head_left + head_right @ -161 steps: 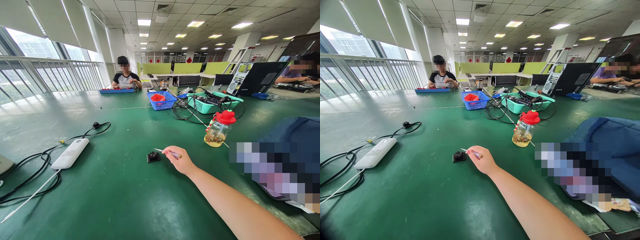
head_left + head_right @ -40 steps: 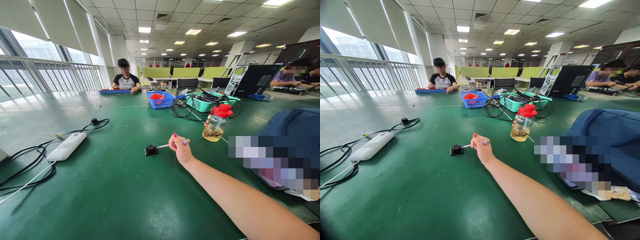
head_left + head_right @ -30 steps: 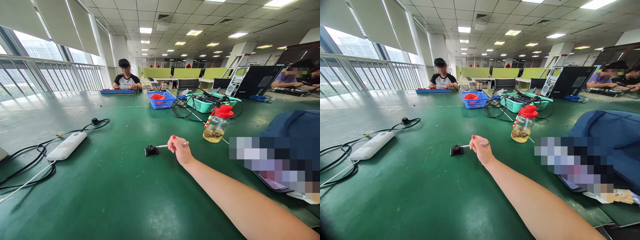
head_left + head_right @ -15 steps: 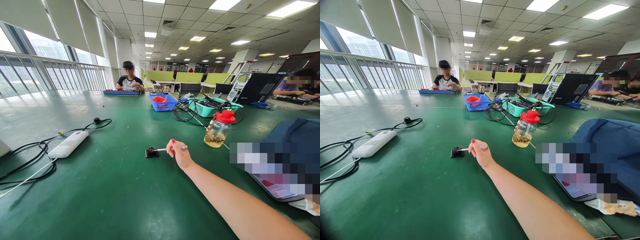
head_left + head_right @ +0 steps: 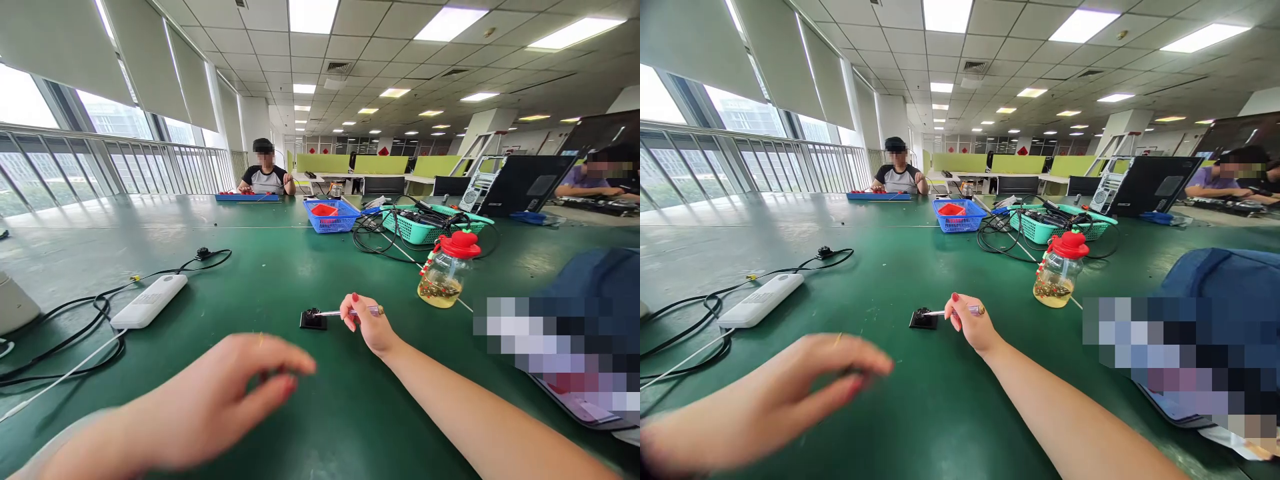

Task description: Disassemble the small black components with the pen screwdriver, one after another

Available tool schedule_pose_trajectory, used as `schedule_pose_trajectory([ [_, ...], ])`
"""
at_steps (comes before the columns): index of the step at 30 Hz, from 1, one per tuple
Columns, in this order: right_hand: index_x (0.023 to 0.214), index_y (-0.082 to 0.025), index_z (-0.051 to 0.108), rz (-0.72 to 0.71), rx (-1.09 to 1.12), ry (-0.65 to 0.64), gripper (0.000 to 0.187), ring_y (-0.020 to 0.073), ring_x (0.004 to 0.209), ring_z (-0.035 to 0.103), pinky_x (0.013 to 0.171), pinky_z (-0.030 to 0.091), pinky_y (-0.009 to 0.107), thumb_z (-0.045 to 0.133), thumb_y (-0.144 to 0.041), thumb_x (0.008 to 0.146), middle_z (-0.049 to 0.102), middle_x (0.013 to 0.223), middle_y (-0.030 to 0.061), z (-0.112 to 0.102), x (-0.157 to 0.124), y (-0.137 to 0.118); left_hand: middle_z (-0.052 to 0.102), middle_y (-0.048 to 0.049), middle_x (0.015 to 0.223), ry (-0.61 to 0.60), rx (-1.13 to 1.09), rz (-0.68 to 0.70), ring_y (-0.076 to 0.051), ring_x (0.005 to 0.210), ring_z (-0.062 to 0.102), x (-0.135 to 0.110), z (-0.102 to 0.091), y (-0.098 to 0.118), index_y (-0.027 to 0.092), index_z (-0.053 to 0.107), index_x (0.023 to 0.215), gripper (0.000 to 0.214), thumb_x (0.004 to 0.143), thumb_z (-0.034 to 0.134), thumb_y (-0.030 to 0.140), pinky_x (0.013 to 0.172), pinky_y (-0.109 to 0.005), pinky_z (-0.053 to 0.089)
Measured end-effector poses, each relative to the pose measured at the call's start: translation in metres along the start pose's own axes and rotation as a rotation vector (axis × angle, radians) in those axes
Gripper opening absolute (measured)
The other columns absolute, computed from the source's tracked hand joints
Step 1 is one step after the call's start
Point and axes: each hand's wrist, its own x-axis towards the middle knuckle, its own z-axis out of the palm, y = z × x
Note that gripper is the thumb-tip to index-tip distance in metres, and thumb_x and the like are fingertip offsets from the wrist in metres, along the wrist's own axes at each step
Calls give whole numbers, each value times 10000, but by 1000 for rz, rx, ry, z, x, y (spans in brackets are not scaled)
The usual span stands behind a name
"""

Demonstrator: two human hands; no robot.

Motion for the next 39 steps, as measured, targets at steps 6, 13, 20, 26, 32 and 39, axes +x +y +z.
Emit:
schedule_pose_trajectory([
  [6,613,-178,575,8,3,5,591,98,436,385,481,284,249,458,-706,854,427,471,-32,-1,1,-1,382,-141,1509,66,227,-131,-317,1383,371,95,36,-57,195,405,1424,665,832,616,409,1140,-487,347],
  [13,639,-182,572,9,1,-13,549,98,441,375,491,290,248,466,-666,876,423,461,-39,-3,-1,1,571,-87,1344,87,161,-122,-253,1265,502,96,67,-87,208,577,1262,386,881,563,268,1108,-425,405],
  [20,678,-193,558,70,-113,-4,426,99,461,377,522,323,256,529,-557,896,416,470,-54,-4,-3,-7,657,-37,1201,71,54,-97,-232,1198,528,96,71,-102,252,593,1215,335,881,561,265,1060,-416,439],
  [26,732,-196,572,37,-235,-44,346,104,482,383,493,317,249,529,-489,911,435,521,-47,-3,-7,-16,668,-42,1172,66,22,-96,-244,1174,544,99,70,-102,252,612,1165,306,864,575,290,1042,-422,445],
  [32,710,-190,589,-147,-446,-77,285,110,541,437,527,350,242,512,-354,930,508,601,-16,-1,-9,-25,673,-45,1130,48,-6,-115,-257,1172,531,102,69,-101,245,623,1119,276,862,576,336,1025,-435,451],
  [39,704,-208,589,-223,-539,-84,282,124,547,478,537,378,254,498,-341,935,546,611,0,1,-10,-33,674,-51,1127,48,-21,-102,-268,1186,519,103,68,-101,238,630,1090,266,864,573,366,1042,-460,440],
])
